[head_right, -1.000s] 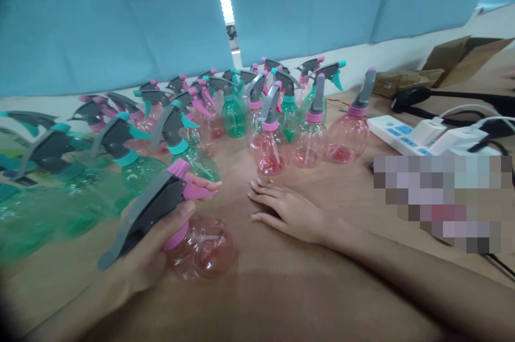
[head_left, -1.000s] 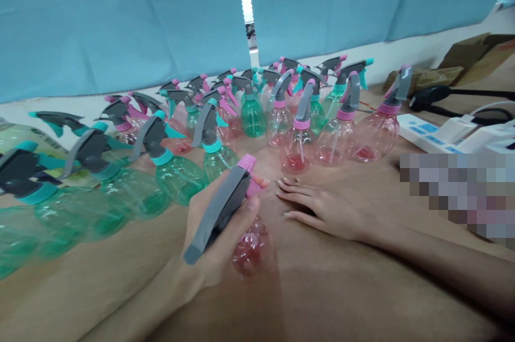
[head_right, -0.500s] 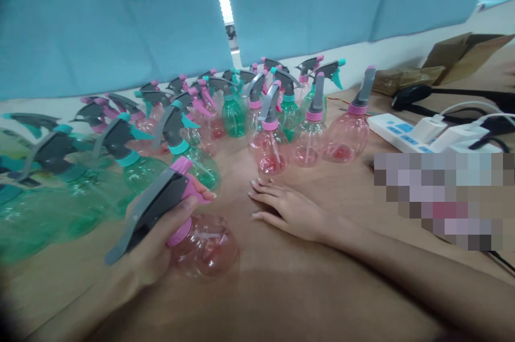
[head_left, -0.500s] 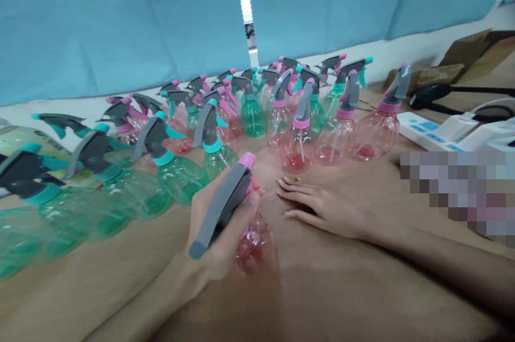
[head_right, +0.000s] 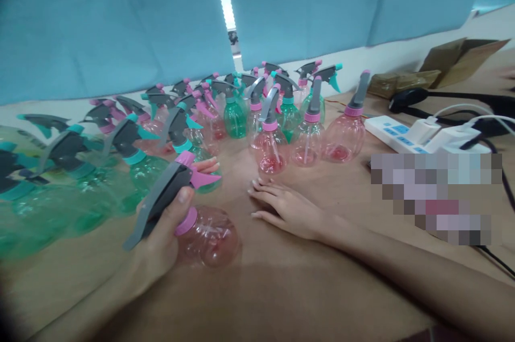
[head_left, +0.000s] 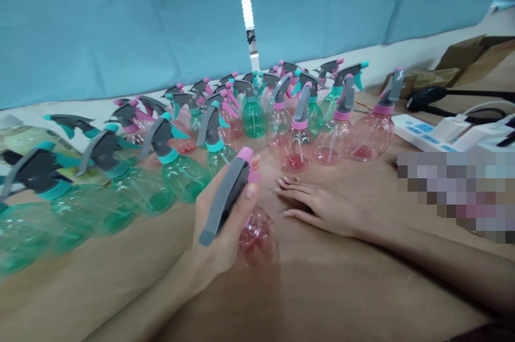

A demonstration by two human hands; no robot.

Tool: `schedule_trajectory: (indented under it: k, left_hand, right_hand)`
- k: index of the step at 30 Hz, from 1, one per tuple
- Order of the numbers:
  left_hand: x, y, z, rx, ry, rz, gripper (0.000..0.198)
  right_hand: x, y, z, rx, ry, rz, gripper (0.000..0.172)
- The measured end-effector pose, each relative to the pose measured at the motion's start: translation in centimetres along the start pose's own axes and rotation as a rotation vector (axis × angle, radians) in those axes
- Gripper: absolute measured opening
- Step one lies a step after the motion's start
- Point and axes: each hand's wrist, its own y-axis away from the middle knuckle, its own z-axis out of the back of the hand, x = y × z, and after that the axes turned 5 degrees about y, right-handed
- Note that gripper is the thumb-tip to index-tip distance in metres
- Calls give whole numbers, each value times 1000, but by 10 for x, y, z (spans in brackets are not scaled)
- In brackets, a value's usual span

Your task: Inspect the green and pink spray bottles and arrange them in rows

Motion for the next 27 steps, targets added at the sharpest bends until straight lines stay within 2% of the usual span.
schedule_trajectory:
  k: [10, 13, 17, 21, 24, 27]
  left_hand:
    - [3, -4, -6, -54, -31, -5, 29]
    - [7, -9, -15, -79, -43, -24, 26]
    - [12, -22, -31, -112, -98, -107, 20]
    - [18, -39, -42, -152, -142, -185, 20]
    - [22, -48, -49, -197, -148, -207, 21]
    - [26, -53, -53, -215, -152, -204, 23]
  right_hand:
    - [10, 1, 5, -62, -89, 42, 40]
    - [17, -1, 15, -109, -106, 44, 39]
    - [30, -1, 34, -235, -139, 7, 41]
    - [41, -3, 45, -284, -139, -10, 52]
    - [44, -8, 44, -262, -126, -17, 65]
    - [46, -14, 39, -255, -104, -29, 70]
